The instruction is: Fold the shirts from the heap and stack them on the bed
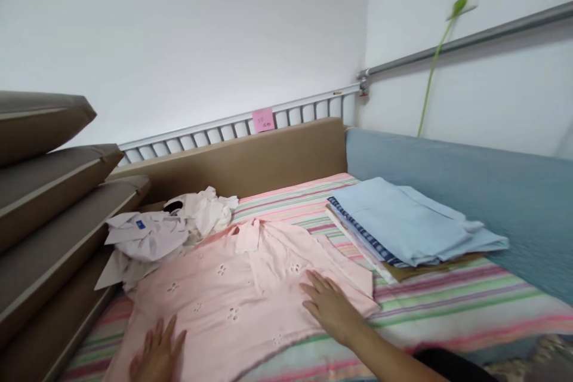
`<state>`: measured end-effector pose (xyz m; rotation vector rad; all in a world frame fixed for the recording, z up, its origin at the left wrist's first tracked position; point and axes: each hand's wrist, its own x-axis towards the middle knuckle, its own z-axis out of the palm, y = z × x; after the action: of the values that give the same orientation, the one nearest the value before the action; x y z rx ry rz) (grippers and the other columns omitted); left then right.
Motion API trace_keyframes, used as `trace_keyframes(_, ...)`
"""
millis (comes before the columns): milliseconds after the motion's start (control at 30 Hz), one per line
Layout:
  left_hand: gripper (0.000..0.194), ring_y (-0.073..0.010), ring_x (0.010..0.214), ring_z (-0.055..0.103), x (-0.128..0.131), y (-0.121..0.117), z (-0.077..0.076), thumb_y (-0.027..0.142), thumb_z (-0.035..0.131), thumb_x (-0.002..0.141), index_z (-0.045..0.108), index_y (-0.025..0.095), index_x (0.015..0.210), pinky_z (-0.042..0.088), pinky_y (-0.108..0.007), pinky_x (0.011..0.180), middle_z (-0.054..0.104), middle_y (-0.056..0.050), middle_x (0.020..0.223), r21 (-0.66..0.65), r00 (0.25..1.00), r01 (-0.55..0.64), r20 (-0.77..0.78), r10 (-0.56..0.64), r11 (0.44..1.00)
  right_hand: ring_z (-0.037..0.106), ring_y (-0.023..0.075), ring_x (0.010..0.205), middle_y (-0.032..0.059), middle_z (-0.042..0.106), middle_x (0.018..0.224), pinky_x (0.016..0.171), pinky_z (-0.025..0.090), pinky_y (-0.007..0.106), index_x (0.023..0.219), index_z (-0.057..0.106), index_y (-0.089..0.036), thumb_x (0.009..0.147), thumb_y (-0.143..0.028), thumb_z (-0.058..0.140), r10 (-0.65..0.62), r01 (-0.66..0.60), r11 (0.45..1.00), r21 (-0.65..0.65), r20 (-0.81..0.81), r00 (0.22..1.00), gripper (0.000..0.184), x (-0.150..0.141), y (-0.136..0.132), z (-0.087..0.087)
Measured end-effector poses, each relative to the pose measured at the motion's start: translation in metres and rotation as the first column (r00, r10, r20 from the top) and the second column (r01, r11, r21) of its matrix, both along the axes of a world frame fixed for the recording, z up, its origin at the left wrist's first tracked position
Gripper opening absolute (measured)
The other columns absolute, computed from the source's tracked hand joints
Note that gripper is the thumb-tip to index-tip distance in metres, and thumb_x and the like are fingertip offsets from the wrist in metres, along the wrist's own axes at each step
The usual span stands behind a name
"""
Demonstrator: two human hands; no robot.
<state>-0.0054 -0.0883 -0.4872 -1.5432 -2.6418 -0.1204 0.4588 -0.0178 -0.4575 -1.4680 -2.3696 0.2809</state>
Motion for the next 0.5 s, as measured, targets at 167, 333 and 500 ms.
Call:
trace_keyframes(167, 0.055, -0.0295, 0.127, 0.042, 0.042, 0.059, 0.050, 0.039, 0.038, 0.084, 0.046, 0.011, 0.130, 0.036, -0.043, 0.102, 0.046, -0.017, 0.138, 0.162, 0.969, 0.240, 0.021, -0.247, 0.957, 0.029, 0.0250, 0.136, 0.0030, 0.032, 0.148, 0.111, 0.024, 0.048, 0.135, 0.045, -0.033, 0.089, -0.046, 0.043, 0.029, -0.027, 0.997, 0.066, -0.031, 0.999, 0.048, 0.032, 0.014, -0.004)
trace_keyframes(333, 0.054, -0.0214, 0.116, 0.053, 0.155, 0.141, 0.082, 0.043, 0.038, 0.085, 0.047, 0.010, 0.127, 0.038, -0.029, 0.097, 0.057, -0.016, 0.125, 0.142, 0.866, 0.420, 0.232, -0.443, 0.896, 0.030, 0.0251, 0.135, 0.0003, 0.031, 0.147, 0.110, 0.026, 0.050, 0.138, 0.036, -0.038, 0.091, -0.045, 0.040, 0.047, -0.042, 0.995, 0.087, -0.051, 0.998, 0.048, 0.043, 0.017, -0.023)
trace_keyframes(500, 0.055, -0.0281, 0.100, 0.061, 0.222, 0.203, 0.077, 0.050, 0.039, 0.084, 0.050, 0.010, 0.120, 0.044, -0.037, 0.081, 0.061, -0.021, 0.113, 0.059, 0.917, 0.345, 0.191, -0.350, 0.937, 0.027, 0.0250, 0.136, -0.0012, 0.026, 0.149, 0.111, 0.026, 0.049, 0.141, 0.031, -0.038, 0.092, -0.046, 0.039, 0.050, -0.046, 0.997, 0.062, -0.054, 0.997, 0.050, 0.043, 0.014, -0.021)
